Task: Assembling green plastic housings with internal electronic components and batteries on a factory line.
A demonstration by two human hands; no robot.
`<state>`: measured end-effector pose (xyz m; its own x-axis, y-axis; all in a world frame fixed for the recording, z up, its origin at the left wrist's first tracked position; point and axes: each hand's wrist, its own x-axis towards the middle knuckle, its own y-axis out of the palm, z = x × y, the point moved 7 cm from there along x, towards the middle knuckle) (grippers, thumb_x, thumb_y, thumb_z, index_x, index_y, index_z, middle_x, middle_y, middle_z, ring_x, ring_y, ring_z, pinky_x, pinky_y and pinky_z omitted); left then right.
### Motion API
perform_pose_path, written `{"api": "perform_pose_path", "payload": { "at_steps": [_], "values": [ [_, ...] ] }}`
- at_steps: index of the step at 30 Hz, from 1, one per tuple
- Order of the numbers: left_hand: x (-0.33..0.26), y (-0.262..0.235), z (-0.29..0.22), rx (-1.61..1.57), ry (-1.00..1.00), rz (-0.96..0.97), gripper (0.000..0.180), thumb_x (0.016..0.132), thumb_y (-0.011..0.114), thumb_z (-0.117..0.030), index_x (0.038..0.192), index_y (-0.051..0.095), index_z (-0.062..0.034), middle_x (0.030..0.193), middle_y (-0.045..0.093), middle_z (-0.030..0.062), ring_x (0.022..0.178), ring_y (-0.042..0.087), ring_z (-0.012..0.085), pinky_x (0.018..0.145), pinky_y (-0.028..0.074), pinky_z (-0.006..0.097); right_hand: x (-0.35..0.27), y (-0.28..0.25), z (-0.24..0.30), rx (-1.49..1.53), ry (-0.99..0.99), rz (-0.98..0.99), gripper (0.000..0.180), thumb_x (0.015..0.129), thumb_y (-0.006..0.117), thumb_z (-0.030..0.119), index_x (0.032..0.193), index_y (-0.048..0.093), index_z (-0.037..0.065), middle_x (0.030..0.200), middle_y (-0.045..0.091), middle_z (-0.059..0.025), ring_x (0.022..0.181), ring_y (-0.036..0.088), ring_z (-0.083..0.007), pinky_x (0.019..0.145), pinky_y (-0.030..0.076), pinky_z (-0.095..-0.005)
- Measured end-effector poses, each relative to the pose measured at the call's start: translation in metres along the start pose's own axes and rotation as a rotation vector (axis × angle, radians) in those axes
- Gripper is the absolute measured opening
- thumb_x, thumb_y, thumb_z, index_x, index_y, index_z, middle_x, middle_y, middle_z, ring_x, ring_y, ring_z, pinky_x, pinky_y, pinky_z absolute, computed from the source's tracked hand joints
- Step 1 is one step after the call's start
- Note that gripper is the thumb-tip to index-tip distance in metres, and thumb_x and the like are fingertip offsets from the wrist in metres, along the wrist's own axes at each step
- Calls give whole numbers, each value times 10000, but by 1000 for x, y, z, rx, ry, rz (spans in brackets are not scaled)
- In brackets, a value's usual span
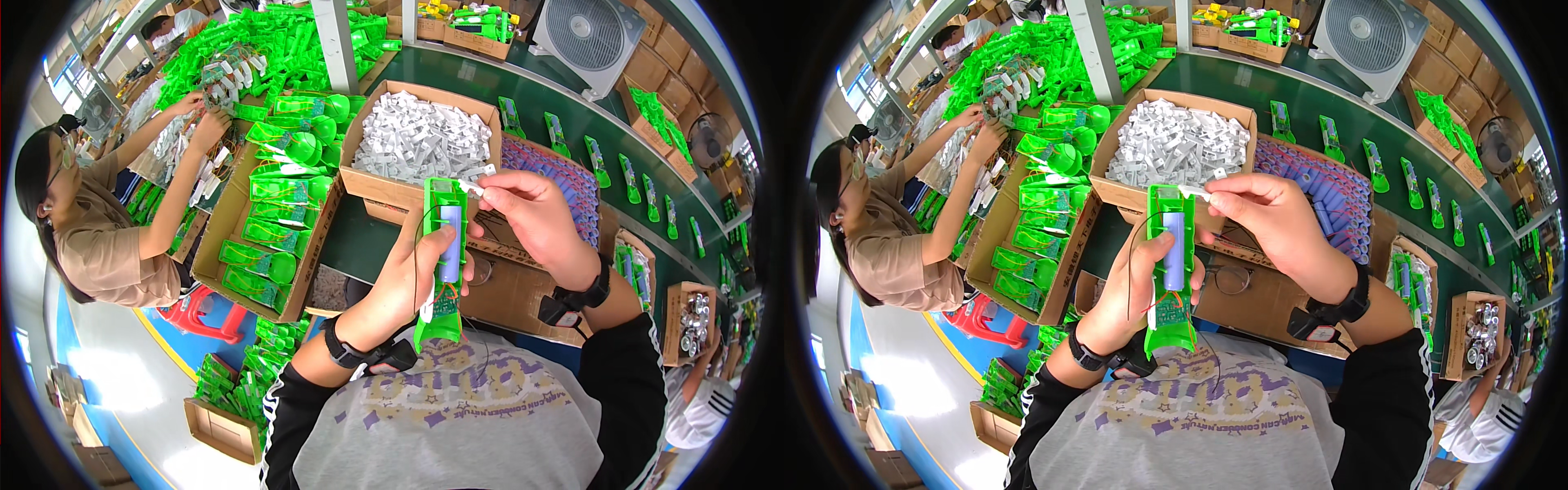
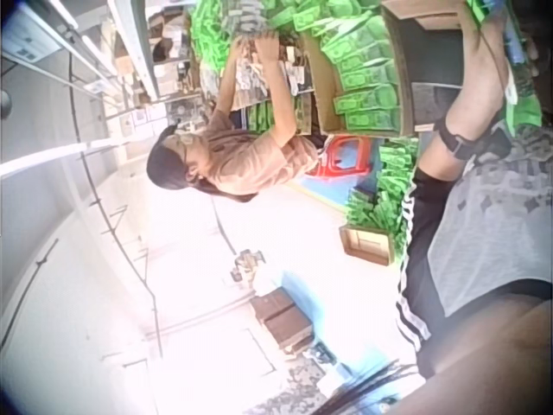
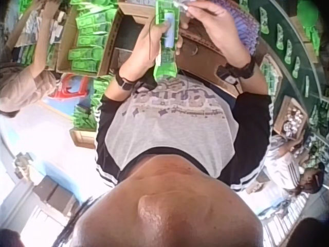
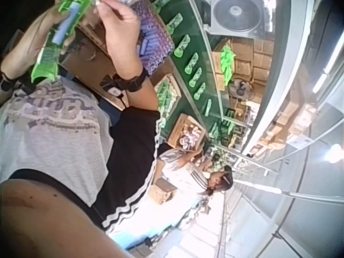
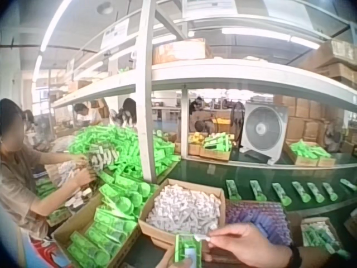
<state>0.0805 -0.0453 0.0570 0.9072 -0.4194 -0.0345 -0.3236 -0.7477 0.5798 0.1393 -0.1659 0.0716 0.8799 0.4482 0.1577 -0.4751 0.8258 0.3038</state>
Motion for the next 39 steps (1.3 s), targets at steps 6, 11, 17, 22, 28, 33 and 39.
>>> {"api": "perform_pose_path", "payload": {
  "at_steps": [6, 11, 17, 22, 28, 33, 39],
  "values": [
    [0, 5, -2, 8, -4, 23, 363, 888, 403, -238, 1194, 362, -47, 961, 506, 83, 661, 535, 135, 549, 469, 272, -2, 8, 14, -312, -165, -70, 151, 820, 572, 27, 961, 601, -20, 902, 601, -58, 838, 562, -108, 741, 457, -241],
    [0, 7, -5, 24, 14, 30, 361, 892, 390, -265, 1176, 382, -42, 953, 507, 72, 656, 532, 130, 559, 468, 270, -7, 22, 35, -784, -572, -34, 143, 778, 598, -15, 920, 601, 4, 851, 596, -85, 772, 583, -157, 658, 465, -249],
    [-1, 7, -6, 50, 20, 11, 362, 893, 369, -328, 1079, 445, -27, 856, 528, 68, 631, 527, 121, 558, 462, 261, -10, 36, 43, -935, -738, 1, 169, 731, 633, -28, 892, 603, 15, 827, 584, -101, 732, 584, -207, 600, 468, -267],
    [2, 9, 0, 64, -40, 54, 356, 887, 372, -357, 971, 482, -29, 672, 524, 56, 584, 523, 117, 537, 448, 242, -11, 43, 48, -1100, -772, 30, 188, 719, 635, -23, 900, 595, 11, 837, 569, -98, 717, 568, -219, 591, 461, -287],
    [-2, 7, 5, 82, -48, 35, 335, 883, 389, -346, 982, 470, -36, 731, 534, 70, 602, 534, 126, 523, 458, 251, -10, 59, 51, -1219, -648, 223, 172, 774, 570, -6, 946, 568, -1, 834, 553, -101, 698, 556, -222, 585, 454, -298],
    [10, 7, 10, 103, -34, 75, 324, 877, 417, -295, 1065, 405, -31, 907, 525, 101, 637, 545, 151, 512, 482, 271, -8, 31, 24, -731, 68, 110, 174, 827, 489, 70, 969, 531, -22, 825, 546, -101, 545, 540, -180, 526, 433, -267],
    [4, -13, 33, 264, -66, -45, 408, 845, 445, -301, 1115, 372, -5, 888, 526, 134, 623, 543, 167, 495, 483, 275, -68, -8, 49, -1424, -661, 22, 230, 806, 515, 32, 1035, 526, 12, 1021, 574, -121, 855, 594, -266, 730, 484, -332]
  ]
}}
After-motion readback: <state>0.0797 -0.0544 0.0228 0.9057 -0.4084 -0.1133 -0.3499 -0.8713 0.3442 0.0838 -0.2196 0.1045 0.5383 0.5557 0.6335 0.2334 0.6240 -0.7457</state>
